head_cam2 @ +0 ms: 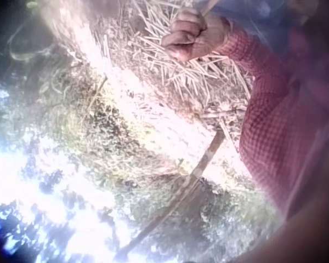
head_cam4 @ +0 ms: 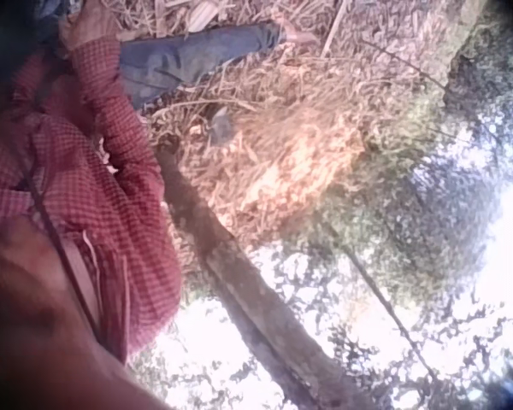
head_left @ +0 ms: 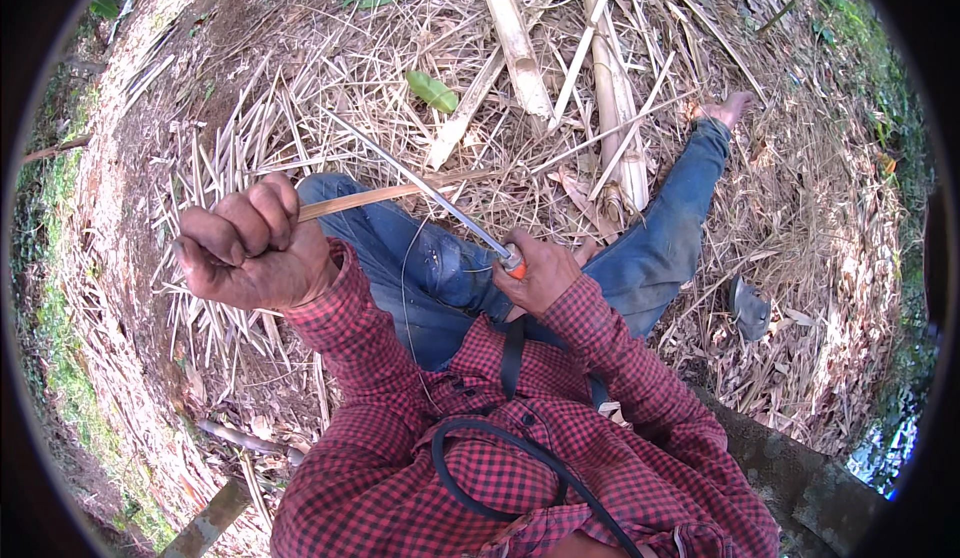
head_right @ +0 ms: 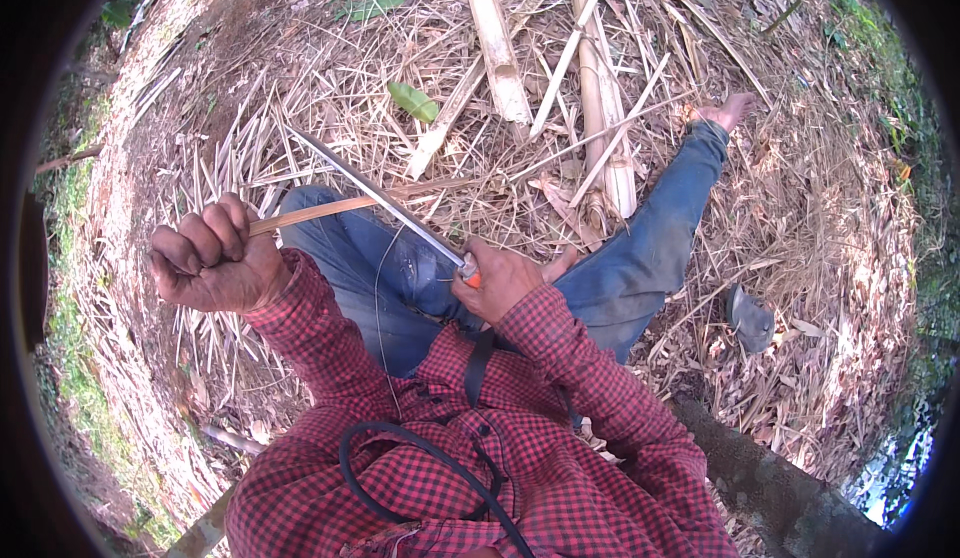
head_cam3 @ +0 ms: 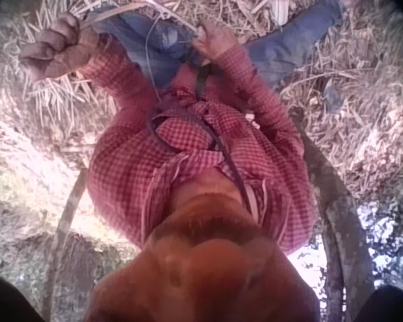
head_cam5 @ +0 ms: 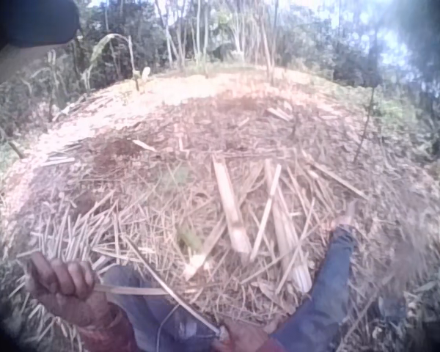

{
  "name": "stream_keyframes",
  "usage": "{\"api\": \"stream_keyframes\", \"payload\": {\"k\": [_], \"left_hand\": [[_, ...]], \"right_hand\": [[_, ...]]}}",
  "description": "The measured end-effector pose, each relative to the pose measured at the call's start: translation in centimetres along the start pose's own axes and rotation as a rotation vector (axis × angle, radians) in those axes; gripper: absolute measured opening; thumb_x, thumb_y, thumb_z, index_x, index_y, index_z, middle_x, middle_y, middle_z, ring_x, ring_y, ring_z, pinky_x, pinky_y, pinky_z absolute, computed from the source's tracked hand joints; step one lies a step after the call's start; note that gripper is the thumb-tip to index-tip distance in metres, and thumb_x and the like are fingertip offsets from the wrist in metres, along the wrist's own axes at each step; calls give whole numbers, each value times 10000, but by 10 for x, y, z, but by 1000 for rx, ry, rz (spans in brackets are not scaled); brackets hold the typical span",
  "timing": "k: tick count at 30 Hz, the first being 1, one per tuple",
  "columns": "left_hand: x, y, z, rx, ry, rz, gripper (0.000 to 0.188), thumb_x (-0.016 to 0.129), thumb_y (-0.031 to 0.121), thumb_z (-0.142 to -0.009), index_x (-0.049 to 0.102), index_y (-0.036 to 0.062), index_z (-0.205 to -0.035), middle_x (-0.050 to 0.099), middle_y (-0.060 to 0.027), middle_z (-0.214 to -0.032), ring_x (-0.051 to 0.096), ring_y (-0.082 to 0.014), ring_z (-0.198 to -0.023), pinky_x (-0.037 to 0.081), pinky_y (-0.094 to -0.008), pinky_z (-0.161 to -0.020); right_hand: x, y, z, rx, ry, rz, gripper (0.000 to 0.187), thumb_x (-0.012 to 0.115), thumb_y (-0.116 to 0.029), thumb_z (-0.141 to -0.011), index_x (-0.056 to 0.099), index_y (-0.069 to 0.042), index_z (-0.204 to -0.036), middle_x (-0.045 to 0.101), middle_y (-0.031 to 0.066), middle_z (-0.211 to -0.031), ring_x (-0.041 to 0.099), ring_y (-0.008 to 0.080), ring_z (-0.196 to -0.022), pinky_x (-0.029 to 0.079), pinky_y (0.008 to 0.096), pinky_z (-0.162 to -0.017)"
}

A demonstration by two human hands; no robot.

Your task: The person sits on the ground and uses a machete to split bamboo stalks into thin strips. They hold the bamboo with one hand and strike it with the machete in the other, repeatedly processing the material into smaller pieces.

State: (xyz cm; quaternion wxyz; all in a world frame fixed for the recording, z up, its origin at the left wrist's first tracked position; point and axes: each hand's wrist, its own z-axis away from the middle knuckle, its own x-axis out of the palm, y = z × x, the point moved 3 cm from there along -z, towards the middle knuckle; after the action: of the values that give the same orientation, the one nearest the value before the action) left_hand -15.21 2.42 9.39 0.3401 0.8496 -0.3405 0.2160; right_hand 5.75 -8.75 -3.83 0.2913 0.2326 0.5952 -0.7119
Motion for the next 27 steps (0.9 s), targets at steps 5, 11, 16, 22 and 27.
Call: {"api": "stream_keyframes", "payload": {"k": [5,11,16,22,27], "left_hand": [[-4,-2,0,18,9,18,353,337,342,-920,333,150,-623,256,35,-439,192,-81,-355,224,-258,-404],[-4,1,-3,52,50,-28,366,321,335,-928,325,152,-611,253,33,-439,196,-72,-346,212,-256,-384],[-5,3,-4,68,176,-143,362,362,316,-906,317,160,-582,237,53,-430,166,-60,-353,180,-226,-373],[-5,3,-1,75,208,-218,354,404,309,-893,323,164,-581,242,52,-425,165,-52,-342,185,-222,-362],[-16,6,-6,121,206,-254,366,398,323,-917,325,154,-601,240,43,-445,174,-57,-354,182,-227,-350]], "right_hand": [[-9,-3,3,-21,-46,45,324,617,-267,-764,526,-51,-987,626,158,-715,630,333,-703,470,435,-729],[-13,0,9,-38,-46,124,327,621,-272,-760,527,-90,-1015,630,132,-724,627,322,-716,348,553,-817],[8,52,-5,127,-56,183,359,606,-327,-768,534,-86,-1024,627,107,-699,622,288,-689,312,429,-860],[-6,45,9,141,-116,184,404,613,-322,-751,545,-38,-1031,630,186,-752,606,359,-708,419,442,-794],[-23,40,3,214,-272,269,403,593,-305,-773,508,-16,-1041,632,213,-819,619,353,-828,451,434,-822]]}}
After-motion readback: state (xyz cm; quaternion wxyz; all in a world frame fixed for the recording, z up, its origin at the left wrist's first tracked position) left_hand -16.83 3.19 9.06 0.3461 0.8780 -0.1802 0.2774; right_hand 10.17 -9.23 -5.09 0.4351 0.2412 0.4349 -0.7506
